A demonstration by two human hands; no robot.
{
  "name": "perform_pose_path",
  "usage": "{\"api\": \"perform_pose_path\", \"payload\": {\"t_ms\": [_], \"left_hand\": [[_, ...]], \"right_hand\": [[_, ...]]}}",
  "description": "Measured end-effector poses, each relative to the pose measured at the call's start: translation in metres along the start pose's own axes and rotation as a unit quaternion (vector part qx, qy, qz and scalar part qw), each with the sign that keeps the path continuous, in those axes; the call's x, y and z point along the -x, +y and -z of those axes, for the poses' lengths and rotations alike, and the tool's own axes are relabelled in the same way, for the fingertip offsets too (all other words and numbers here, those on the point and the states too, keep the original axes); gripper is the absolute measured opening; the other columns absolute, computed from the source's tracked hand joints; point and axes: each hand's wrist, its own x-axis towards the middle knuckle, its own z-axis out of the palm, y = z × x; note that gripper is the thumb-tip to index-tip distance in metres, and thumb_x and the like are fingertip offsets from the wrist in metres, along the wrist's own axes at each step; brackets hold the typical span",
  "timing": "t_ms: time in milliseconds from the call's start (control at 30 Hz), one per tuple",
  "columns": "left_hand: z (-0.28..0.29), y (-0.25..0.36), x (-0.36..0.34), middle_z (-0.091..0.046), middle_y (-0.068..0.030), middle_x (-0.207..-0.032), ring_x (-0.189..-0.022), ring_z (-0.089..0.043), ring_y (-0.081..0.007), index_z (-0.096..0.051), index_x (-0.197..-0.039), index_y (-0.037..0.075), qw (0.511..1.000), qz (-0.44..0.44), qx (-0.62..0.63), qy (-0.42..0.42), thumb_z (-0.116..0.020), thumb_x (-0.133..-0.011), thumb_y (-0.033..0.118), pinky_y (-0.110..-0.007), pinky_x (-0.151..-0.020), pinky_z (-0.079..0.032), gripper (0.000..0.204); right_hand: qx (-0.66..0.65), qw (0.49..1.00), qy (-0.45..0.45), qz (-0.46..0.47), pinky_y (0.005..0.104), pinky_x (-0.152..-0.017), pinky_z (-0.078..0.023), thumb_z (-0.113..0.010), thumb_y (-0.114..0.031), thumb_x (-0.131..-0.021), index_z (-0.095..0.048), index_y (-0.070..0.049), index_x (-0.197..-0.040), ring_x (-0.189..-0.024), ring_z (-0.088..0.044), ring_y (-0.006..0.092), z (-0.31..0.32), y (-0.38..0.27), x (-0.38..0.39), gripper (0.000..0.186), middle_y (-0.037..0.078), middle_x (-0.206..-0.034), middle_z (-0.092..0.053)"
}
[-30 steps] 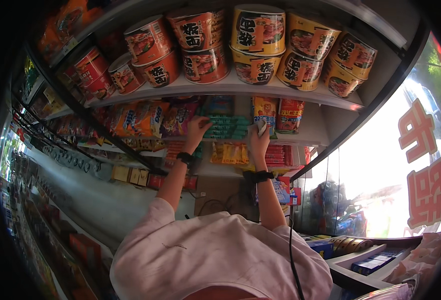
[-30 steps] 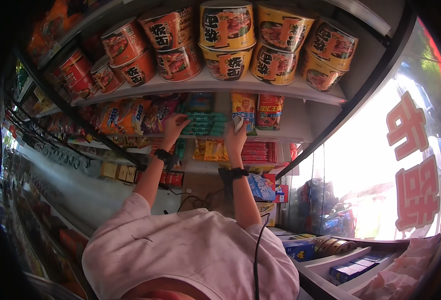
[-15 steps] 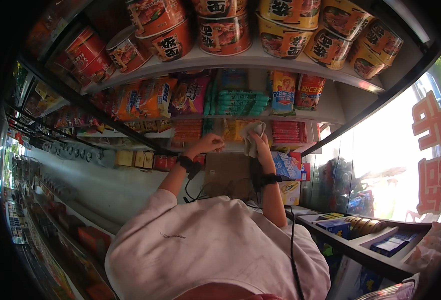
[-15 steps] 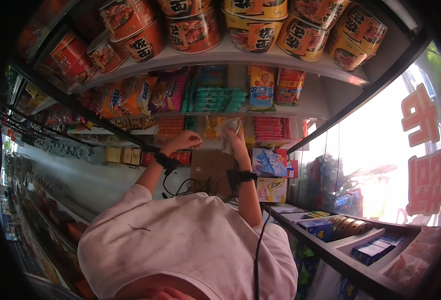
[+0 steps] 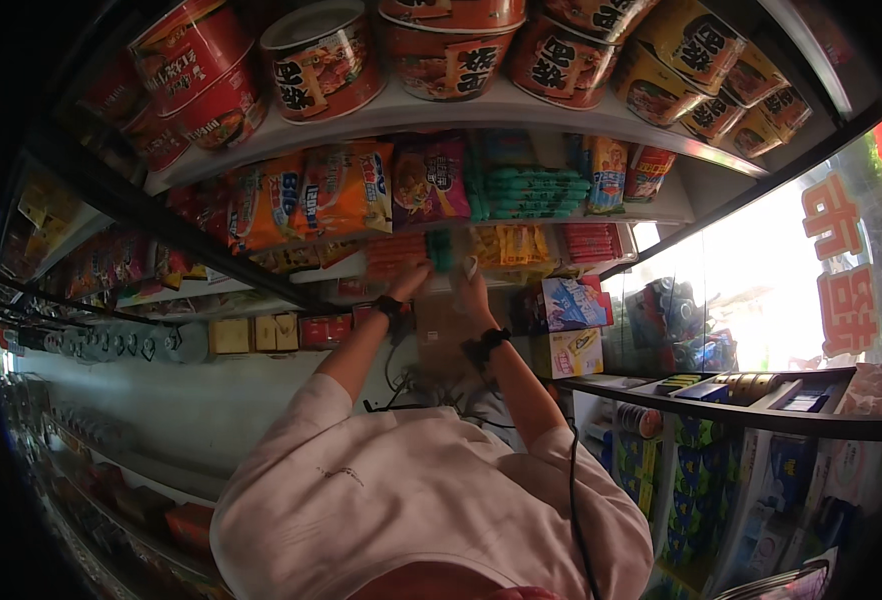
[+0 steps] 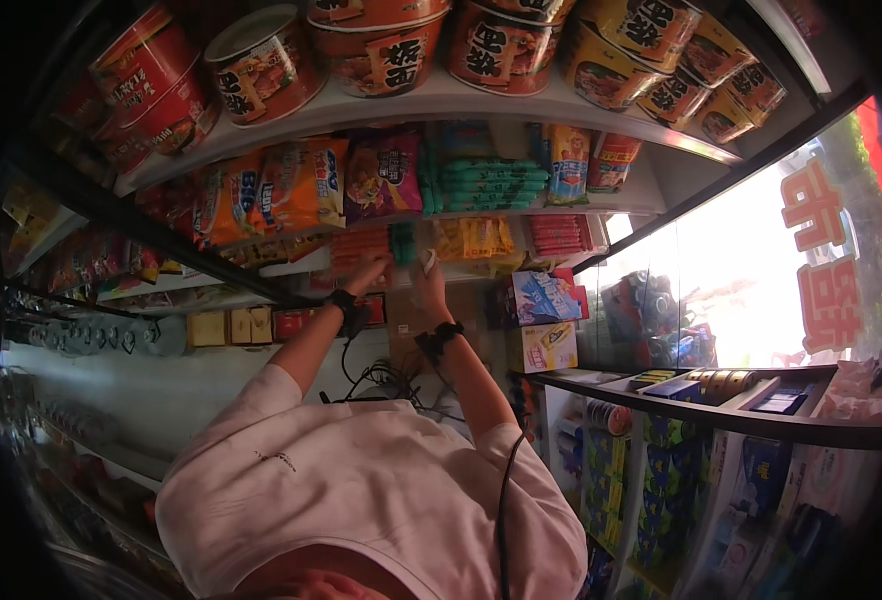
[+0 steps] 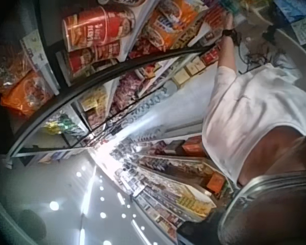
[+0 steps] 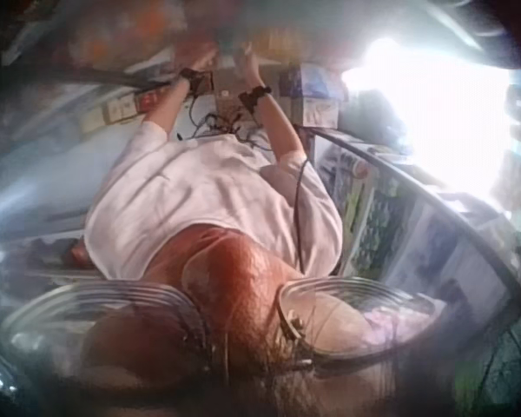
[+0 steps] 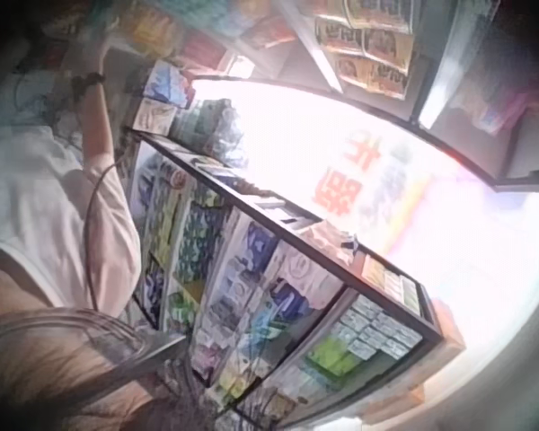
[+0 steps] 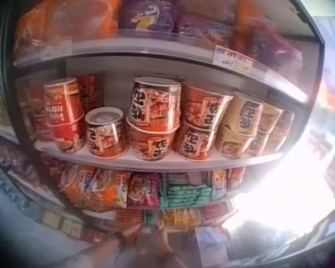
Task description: Organizing and cleaning snack items on supermarket shelves.
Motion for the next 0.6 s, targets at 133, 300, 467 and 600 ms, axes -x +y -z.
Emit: {"api": "perform_pose_path", "payload": {"t_ms": [133,300,467,600], "left_hand": [[-0.005,-0.021,-0.030,-0.057,-0.0031,-0.082,-0.068,-0.052,-0.0130,-0.063,-0.110,0.001,0.990,0.022,0.138,-0.004,-0.049,-0.100,0.026,-0.035,-0.065,-0.046,0.030],[-0.018,-0.024,-0.055,-0.057,-0.0043,-0.099,-0.080,-0.052,-0.0157,-0.059,-0.115,0.003,0.968,0.068,0.240,-0.033,-0.049,-0.100,0.025,-0.034,-0.071,-0.044,0.028],[-0.015,-0.043,-0.072,-0.056,-0.0027,-0.107,-0.085,-0.051,-0.0170,-0.056,-0.116,0.006,0.963,0.108,0.244,-0.036,-0.052,-0.100,0.030,-0.034,-0.073,-0.042,0.030],[-0.022,-0.041,-0.095,-0.055,-0.0015,-0.107,-0.087,-0.051,-0.0188,-0.056,-0.115,0.007,0.974,0.154,0.160,-0.043,-0.058,-0.097,0.036,-0.037,-0.074,-0.041,0.035]], "right_hand": [[0.061,0.985,0.019,0.162,0.0430,-0.085,-0.047,-0.057,-0.021,-0.094,-0.039,-0.001,-0.137,-0.105,-0.059,0.0396,-0.022,0.009,-0.019,0.050,0.025,-0.116,-0.059],[0.137,0.978,-0.009,0.154,0.0467,-0.099,-0.040,-0.057,-0.018,-0.093,-0.028,-0.001,-0.146,-0.126,-0.044,0.0449,-0.032,0.034,-0.040,0.063,0.027,-0.138,-0.044],[0.289,0.950,0.006,0.117,0.0463,-0.113,-0.029,-0.056,-0.021,-0.093,-0.022,-0.002,-0.152,-0.142,-0.025,0.0428,-0.043,0.036,-0.022,0.071,0.025,-0.153,-0.028],[0.338,0.935,-0.007,0.109,0.0449,-0.117,-0.024,-0.055,-0.026,-0.094,-0.024,-0.004,-0.152,-0.145,-0.021,0.0390,-0.033,0.038,-0.018,0.069,0.022,-0.156,-0.024]]}}
